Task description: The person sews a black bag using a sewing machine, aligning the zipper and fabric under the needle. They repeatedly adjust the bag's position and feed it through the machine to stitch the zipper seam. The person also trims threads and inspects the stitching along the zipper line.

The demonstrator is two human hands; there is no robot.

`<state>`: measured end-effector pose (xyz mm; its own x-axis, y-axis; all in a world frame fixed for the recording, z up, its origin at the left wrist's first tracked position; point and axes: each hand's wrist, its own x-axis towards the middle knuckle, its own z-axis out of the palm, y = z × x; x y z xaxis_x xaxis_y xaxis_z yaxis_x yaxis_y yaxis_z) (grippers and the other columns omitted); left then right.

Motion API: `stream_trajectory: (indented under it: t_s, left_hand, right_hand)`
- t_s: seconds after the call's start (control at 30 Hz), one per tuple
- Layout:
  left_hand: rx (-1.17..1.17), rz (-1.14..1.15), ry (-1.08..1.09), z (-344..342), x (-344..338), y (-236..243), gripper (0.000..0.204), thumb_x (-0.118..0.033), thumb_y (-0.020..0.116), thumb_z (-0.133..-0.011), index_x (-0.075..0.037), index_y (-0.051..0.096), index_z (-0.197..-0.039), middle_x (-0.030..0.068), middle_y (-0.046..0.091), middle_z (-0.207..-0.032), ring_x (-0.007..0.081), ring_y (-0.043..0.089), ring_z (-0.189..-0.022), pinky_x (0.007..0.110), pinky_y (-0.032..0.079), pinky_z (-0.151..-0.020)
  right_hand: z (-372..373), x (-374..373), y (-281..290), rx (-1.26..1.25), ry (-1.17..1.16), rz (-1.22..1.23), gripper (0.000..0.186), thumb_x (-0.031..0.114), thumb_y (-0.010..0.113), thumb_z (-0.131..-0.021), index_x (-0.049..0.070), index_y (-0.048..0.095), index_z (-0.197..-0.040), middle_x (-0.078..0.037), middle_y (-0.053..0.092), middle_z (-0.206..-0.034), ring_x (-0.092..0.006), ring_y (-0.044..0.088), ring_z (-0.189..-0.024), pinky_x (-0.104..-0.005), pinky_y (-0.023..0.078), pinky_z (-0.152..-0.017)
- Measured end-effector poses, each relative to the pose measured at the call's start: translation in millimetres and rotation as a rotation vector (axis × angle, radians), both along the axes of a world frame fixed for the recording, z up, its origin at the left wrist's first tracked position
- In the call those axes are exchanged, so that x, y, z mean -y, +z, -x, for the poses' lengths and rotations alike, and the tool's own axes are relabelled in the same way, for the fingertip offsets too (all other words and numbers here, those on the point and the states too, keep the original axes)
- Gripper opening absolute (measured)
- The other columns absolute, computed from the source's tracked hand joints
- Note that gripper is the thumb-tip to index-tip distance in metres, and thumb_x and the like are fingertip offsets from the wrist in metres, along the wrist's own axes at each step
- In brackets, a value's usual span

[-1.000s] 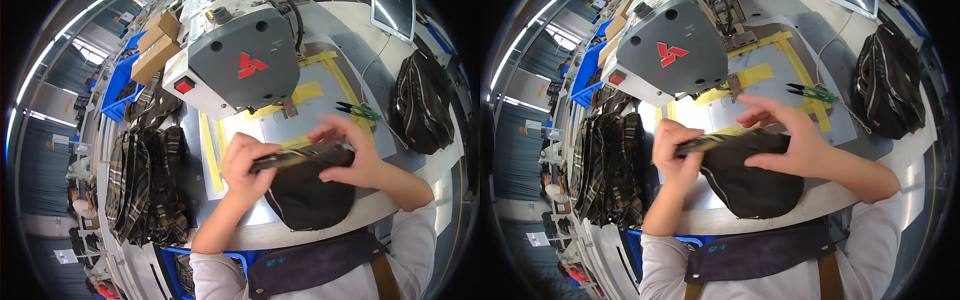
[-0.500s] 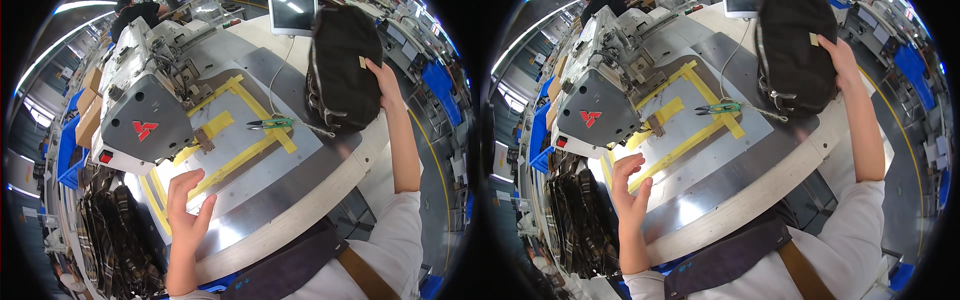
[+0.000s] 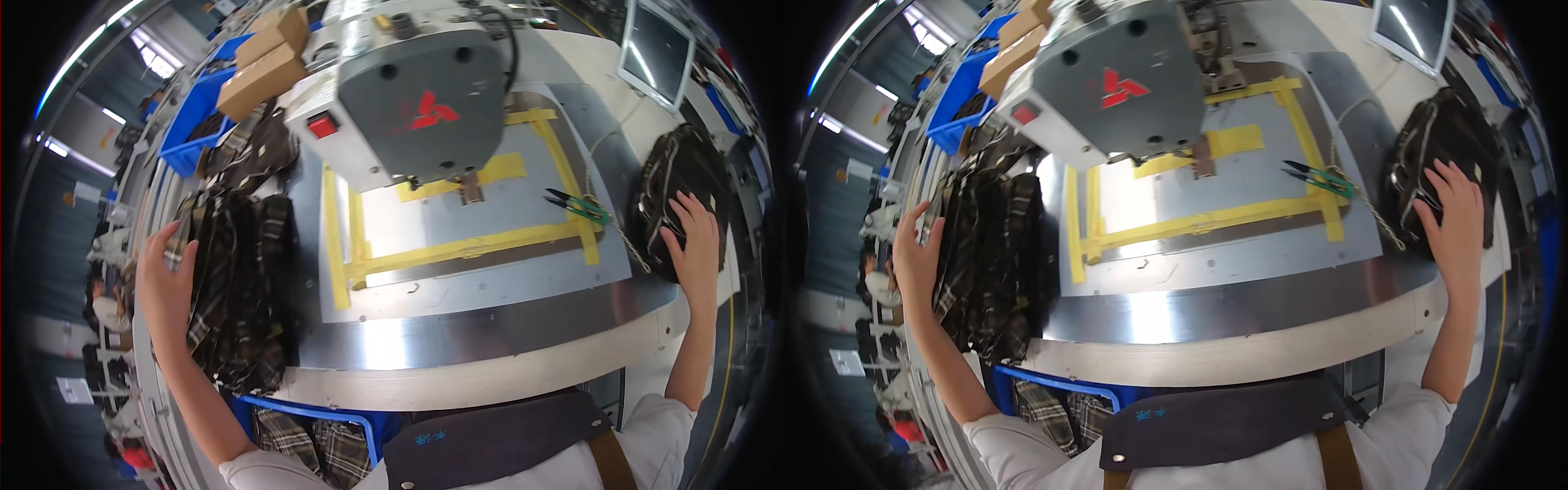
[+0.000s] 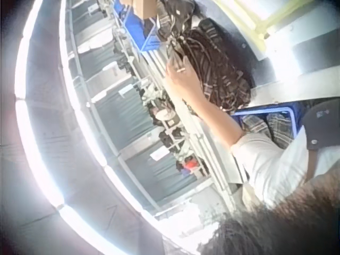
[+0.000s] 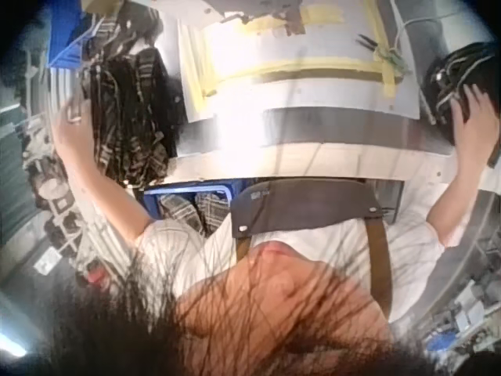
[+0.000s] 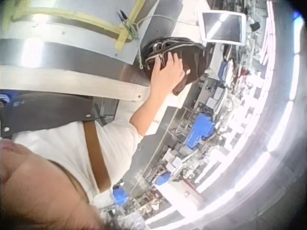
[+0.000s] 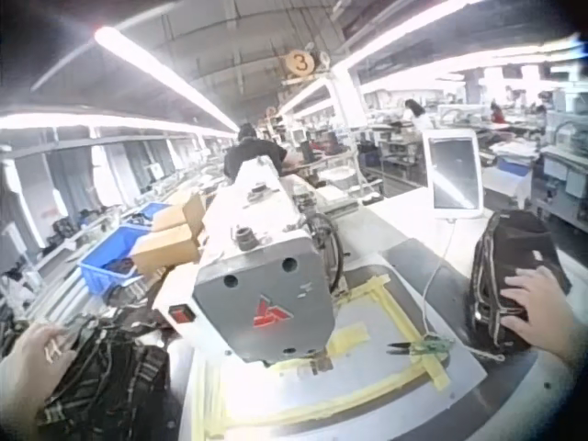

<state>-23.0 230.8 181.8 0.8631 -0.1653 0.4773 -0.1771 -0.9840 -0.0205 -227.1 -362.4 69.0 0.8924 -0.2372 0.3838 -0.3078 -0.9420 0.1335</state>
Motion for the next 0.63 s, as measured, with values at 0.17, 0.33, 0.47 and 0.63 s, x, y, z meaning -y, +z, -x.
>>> stream_trajectory:
  t_s: [0.17, 0.33, 0.47, 0.63]
  left_hand:
    - [-0.347, 0.095, 0.165, -13.0, -54.5, 3.8, 0.032, -0.024, 0.062, -0.093, -0.003, 0.065, -0.117, 0.0169, 0.068, -0.109, 0.0278, 0.065, -0.096, 0.036, 0.049, -0.084]
    - [-0.17, 0.02, 0.061, -6.9, -55.9, -12.9, 0.027, -0.021, 0.064, -0.09, -0.004, 0.067, -0.112, 0.0116, 0.069, -0.102, 0.0271, 0.066, -0.091, 0.037, 0.05, -0.082]
    - [-0.137, -0.056, 0.046, -10.4, -54.7, -12.7, 0.024, -0.018, 0.066, -0.086, -0.005, 0.067, -0.107, 0.0095, 0.069, -0.098, 0.0274, 0.066, -0.091, 0.039, 0.05, -0.08]
    - [-0.051, -0.151, 0.173, -21.0, -64.5, -18.3, 0.019, -0.014, 0.064, -0.087, -0.006, 0.067, -0.104, 0.0091, 0.069, -0.099, 0.027, 0.066, -0.093, 0.039, 0.05, -0.081]
  right_hand:
    - [-20.5, -7.2, -1.5, 0.096, 0.09, -0.027, 0.032, 0.015, 0.064, -0.087, 0.004, 0.062, -0.116, -0.01, 0.061, -0.123, -0.0299, 0.05, -0.125, -0.0429, 0.032, -0.109]
    - [-51.0, -45.0, 5.8, 0.076, 0.326, -0.156, 0.034, 0.011, 0.067, -0.081, 0.003, 0.062, -0.113, -0.012, 0.062, -0.118, -0.0332, 0.052, -0.12, -0.0437, 0.037, -0.105]
    - [-86.0, -71.8, -19.3, 0.014, 0.479, -0.209, 0.039, 0.01, 0.068, -0.079, 0.003, 0.059, -0.117, -0.012, 0.059, -0.122, -0.0344, 0.053, -0.117, -0.0438, 0.038, -0.103]
    - [-122.7, -75.0, -64.5, -0.126, 0.472, -0.42, 0.044, 0.011, 0.069, -0.079, 0.004, 0.057, -0.122, -0.013, 0.057, -0.126, -0.033, 0.053, -0.116, -0.0443, 0.038, -0.104]
